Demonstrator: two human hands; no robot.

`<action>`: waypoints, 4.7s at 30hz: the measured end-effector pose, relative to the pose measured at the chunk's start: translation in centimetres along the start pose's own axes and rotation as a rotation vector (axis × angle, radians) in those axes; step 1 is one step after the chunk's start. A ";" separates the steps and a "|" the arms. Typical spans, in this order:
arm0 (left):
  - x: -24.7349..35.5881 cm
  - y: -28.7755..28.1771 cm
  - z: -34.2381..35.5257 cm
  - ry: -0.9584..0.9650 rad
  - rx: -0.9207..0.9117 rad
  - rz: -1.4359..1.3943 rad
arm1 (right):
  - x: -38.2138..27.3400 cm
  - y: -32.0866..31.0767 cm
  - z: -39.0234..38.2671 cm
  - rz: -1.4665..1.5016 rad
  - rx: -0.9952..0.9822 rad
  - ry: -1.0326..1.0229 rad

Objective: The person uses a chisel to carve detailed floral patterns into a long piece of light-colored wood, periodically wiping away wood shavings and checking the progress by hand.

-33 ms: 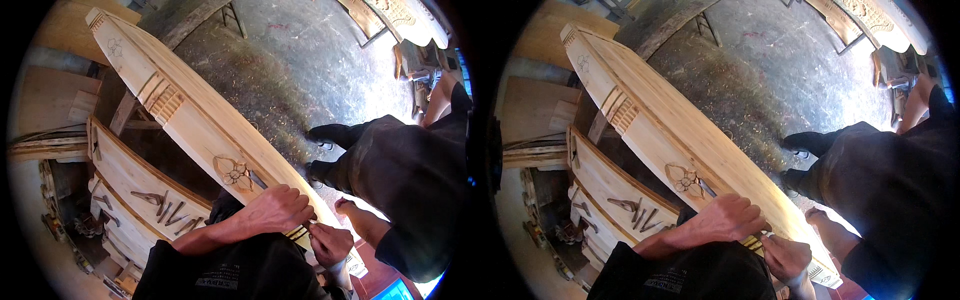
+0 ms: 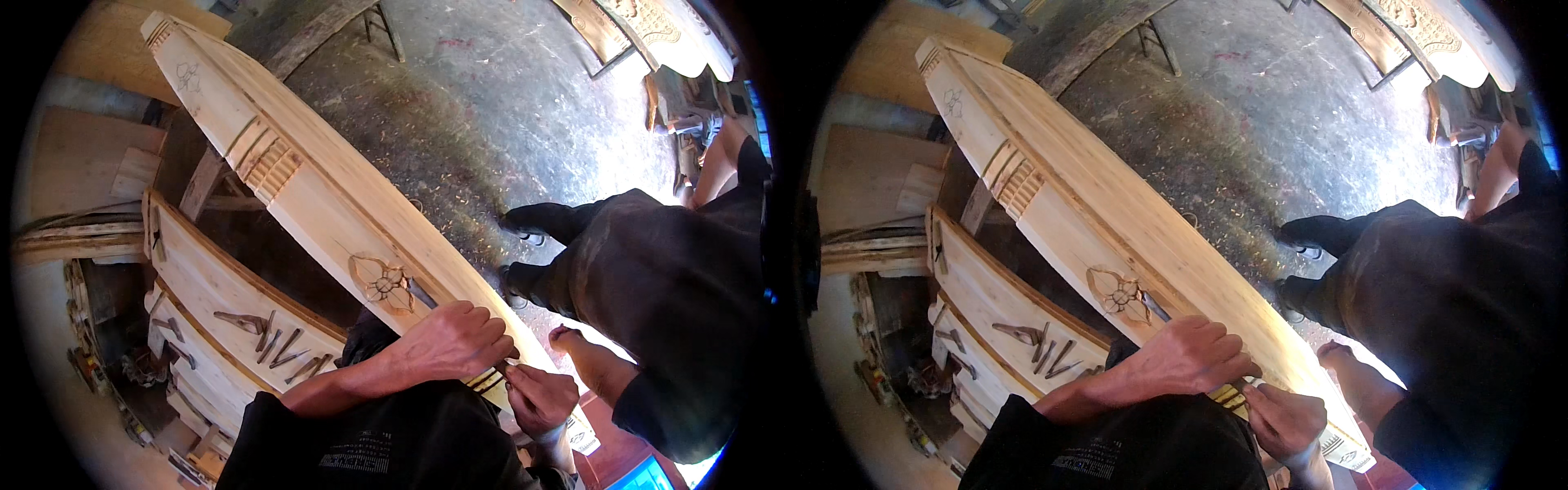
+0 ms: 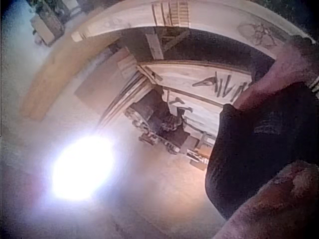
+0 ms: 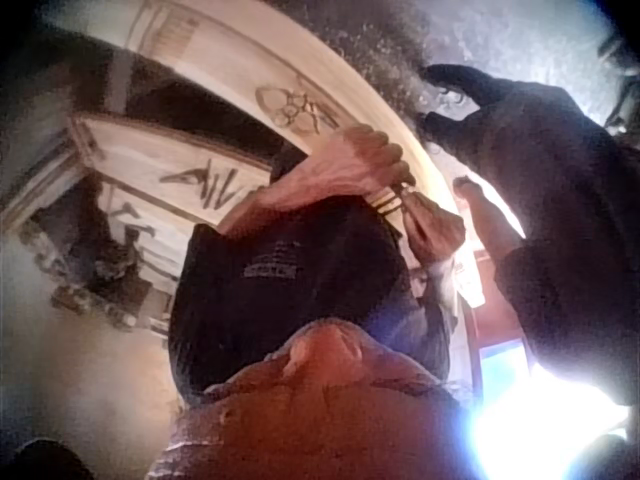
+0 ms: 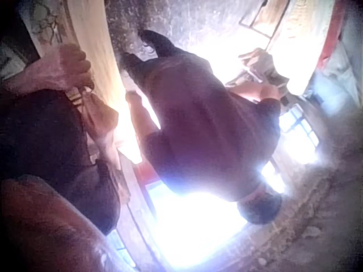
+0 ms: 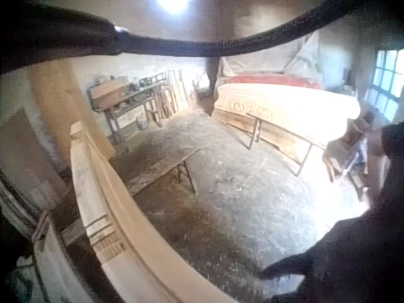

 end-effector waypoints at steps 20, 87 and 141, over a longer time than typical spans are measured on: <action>-0.5 0.5 0.4 -0.060 -0.032 0.017 | 2.4 0.7 0.7 0.051 -0.197 0.060; -1.3 -1.7 1.3 -0.017 0.070 -0.165 | 1.7 -2.3 4.8 0.164 -0.352 0.090; -2.5 -2.1 2.3 -0.169 0.080 -0.188 | 3.2 -3.9 7.7 0.143 -0.340 0.081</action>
Point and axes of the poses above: each hand's wrist, its own z-axis towards the middle knuckle, its own y-axis out of the palm, x = y × z, the point moved 8 cm from there along z, towards the middle knuckle, and after that the axes turned 2 degrees about -x, right-handed, at the moved point
